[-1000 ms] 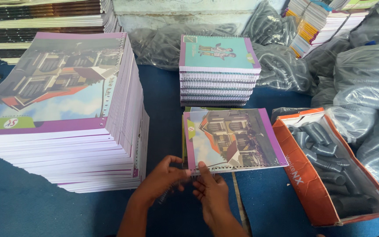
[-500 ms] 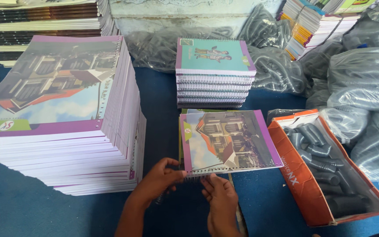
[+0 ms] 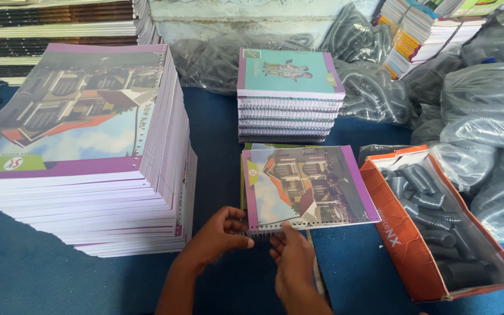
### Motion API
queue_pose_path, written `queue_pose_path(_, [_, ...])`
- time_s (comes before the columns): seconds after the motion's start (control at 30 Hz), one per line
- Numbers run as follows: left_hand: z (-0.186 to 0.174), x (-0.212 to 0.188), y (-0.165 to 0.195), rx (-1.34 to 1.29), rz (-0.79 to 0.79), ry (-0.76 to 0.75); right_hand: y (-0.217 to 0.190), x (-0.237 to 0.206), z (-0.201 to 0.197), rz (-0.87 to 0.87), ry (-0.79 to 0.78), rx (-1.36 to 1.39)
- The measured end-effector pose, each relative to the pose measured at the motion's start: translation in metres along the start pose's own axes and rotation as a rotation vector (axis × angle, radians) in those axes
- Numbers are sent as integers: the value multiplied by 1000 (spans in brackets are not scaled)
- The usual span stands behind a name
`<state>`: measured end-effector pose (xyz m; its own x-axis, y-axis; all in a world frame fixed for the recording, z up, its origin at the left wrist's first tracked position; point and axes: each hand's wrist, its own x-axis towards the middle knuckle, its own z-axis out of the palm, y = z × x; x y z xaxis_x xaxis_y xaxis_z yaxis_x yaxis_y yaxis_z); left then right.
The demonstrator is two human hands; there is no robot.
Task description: The person binds a stack of printed pages into a notebook by inserting a plastic spiral coil through the pre-punched holes. They align the coil with the holes and push it through by hand, then place the finished notebook on a growing stack.
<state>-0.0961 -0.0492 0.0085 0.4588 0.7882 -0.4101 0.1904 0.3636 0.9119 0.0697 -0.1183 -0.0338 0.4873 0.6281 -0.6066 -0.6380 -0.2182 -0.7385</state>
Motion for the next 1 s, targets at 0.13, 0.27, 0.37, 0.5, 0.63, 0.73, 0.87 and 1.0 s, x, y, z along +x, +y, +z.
queue_pose_path(0.13, [-3, 0, -1, 33, -29, -14, 4, 6, -1, -12, -16, -32])
queue_pose_path(0.27, [-6, -1, -1, 30, -17, -34, 0, 4, -3, -19, -42, -95])
queue_pose_path(0.37, [-5, 1, 0, 37, -23, -23, -9, 1, -3, 41, -26, -228])
queue_pose_path(0.5, [-1, 0, 1, 21, -61, 18, -14, -6, -3, 81, 6, -334])
queue_pose_path(0.63, [2, 0, 0, 43, -48, 19, -14, -10, -2, 62, 23, -283])
queue_pose_path(0.73, [2, 1, 0, 28, -33, 23, -11, -12, -5, -9, -38, -177])
queue_pose_path(0.87, [2, 1, -1, 5, -39, 25, -7, -11, -14, -92, -87, -165])
queue_pose_path(1.0, [3, 3, -2, 1, -27, 22, 1, -6, -11, -228, -42, -202])
